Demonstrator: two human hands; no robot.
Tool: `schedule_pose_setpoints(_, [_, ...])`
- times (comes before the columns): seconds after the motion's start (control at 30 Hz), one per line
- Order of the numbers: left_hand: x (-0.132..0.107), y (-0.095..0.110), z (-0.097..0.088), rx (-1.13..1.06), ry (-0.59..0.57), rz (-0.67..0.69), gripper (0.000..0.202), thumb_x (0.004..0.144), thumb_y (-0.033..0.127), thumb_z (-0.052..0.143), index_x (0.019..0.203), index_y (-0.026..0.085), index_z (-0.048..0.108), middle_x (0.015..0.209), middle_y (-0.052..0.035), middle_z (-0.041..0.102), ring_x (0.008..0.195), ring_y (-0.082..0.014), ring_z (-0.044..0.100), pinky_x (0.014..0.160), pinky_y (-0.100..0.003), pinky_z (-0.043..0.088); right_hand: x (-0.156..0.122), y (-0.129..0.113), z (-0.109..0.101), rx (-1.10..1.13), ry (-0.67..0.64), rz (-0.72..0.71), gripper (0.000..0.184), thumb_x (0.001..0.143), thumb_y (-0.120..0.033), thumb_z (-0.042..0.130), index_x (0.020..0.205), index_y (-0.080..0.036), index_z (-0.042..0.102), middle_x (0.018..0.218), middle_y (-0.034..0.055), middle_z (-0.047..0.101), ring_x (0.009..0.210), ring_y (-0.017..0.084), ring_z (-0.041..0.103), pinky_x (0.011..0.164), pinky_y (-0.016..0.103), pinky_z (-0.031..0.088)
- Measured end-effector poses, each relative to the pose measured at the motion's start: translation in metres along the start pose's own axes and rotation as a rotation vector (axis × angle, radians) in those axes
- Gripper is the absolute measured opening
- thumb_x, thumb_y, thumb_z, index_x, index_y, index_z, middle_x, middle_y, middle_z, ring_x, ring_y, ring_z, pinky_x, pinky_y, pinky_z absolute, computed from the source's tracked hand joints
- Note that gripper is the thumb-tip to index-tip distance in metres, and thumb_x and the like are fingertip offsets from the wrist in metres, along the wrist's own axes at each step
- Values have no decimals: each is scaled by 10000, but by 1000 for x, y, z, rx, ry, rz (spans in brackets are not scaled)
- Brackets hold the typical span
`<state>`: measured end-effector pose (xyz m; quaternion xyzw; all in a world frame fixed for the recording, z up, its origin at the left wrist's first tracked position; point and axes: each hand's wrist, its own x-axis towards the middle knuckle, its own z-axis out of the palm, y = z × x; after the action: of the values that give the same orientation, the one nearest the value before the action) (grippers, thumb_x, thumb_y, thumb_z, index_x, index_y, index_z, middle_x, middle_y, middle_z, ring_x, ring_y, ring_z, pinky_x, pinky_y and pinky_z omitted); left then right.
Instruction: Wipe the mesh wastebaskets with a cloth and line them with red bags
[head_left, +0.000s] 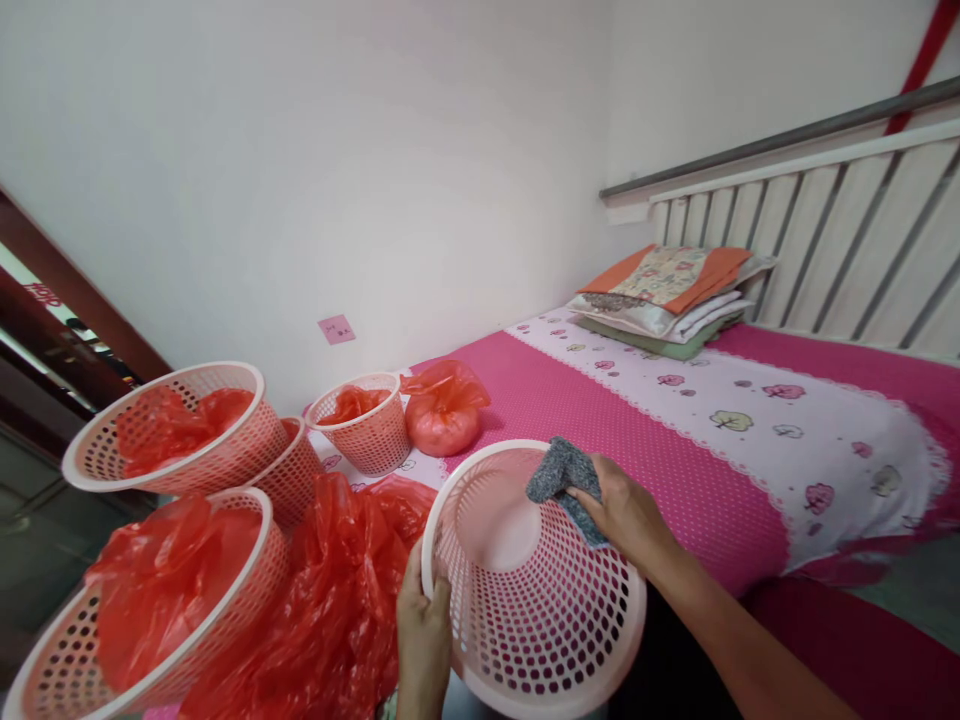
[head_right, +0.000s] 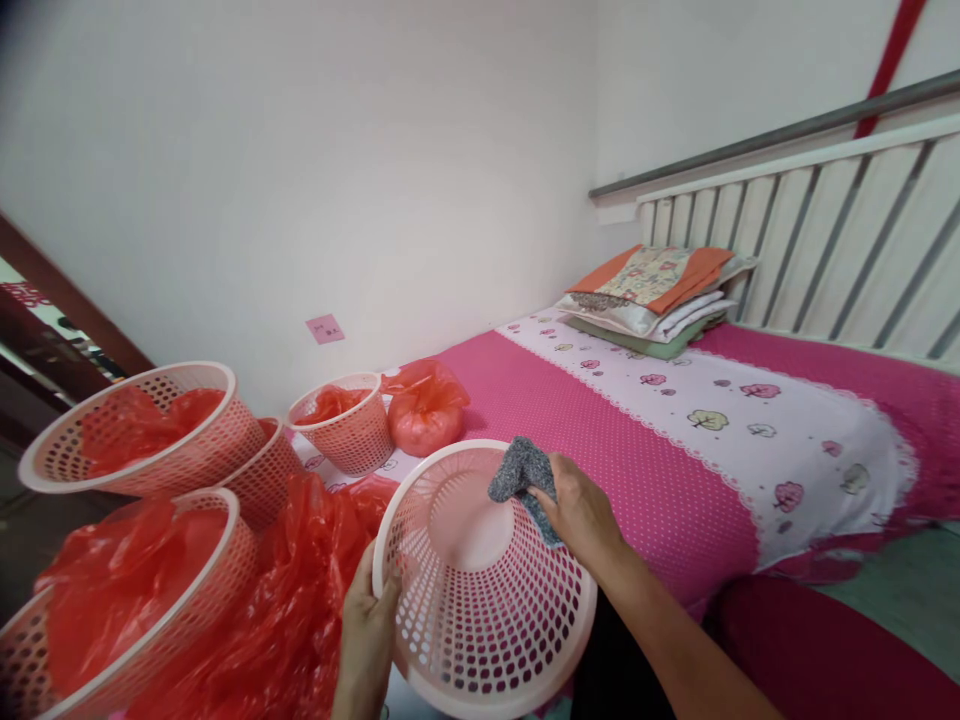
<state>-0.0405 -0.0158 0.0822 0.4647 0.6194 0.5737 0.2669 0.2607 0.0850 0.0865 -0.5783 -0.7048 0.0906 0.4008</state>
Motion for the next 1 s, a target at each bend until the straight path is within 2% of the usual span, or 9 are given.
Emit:
schedule_pose_setpoints(0.1, [17,23,-2,176,-60,169,554,899,363,606,1425,190,603,1426,-151,668,1336,-316,622,1173,-491,449,-1,-6,-1,25,-2,-25,243,941,-390,569,1104,-210,582,992,108,701,851,285,700,671,348,470])
schedule_pose_setpoints(0.2, [43,62,4,365,-236,359,614,911,257,568,1520,204,509,1548,-137,574,1418,-282,559,1209,-480,412,1,-17,-3,49,-9,-53,224,936,-362,587,1110,-220,596,1015,96,704,889,274,697,702,340,482])
schedule_pose_setpoints(0.27, [64,86,12,461,-397,451,601,918,206,541,1518,218,517,1556,-124,568,1422,-262,556,1207,-459,413,4,-24,-3,62,-39,-74,224,938,-340,600,1128,-221,609,1014,89,705,904,271,695,723,338,486])
schedule_pose_setpoints(0.33, [85,101,20,541,-532,479,582,906,185,557,1485,242,557,1511,-109,615,1372,-270,601,1177,-453,442,10,-28,-3,68,-77,-95,238,938,-310,614,1158,-218,619,1034,92,706,934,273,692,752,339,487])
schedule_pose_setpoints(0.43, [109,105,30,502,-649,432,462,927,200,538,1377,227,639,1347,-100,728,1218,-258,692,1090,-417,507,20,-30,-3,67,-128,-87,295,905,-259,667,1194,-225,621,1067,86,709,976,269,688,781,334,483])
schedule_pose_setpoints(0.6, [110,101,38,391,-672,407,383,960,222,498,1301,243,673,1295,-61,750,1189,-229,689,1075,-372,498,39,-43,-15,80,-201,-48,346,807,-274,792,1123,-227,660,1053,87,722,955,267,680,796,345,483])
schedule_pose_setpoints(0.73, [95,106,40,373,-642,421,410,962,213,488,1318,285,679,1270,-43,762,1163,-240,700,1068,-376,497,51,-68,-16,100,-176,-192,388,836,-259,767,1202,-245,639,1167,99,710,1070,278,667,881,362,483])
schedule_pose_setpoints(0.9, [95,100,33,413,-580,415,457,968,216,497,1390,293,653,1227,-68,776,1126,-263,713,1077,-416,492,59,-81,-5,-13,-174,-295,106,912,-256,700,977,-225,622,994,74,701,932,247,655,781,327,447])
schedule_pose_setpoints(1.0, [100,94,28,425,-559,402,456,971,224,502,1399,285,648,1251,-78,767,1127,-265,710,1084,-427,486,60,-74,-1,-4,-169,-289,114,919,-269,697,936,-231,590,991,63,696,930,241,654,755,312,429])
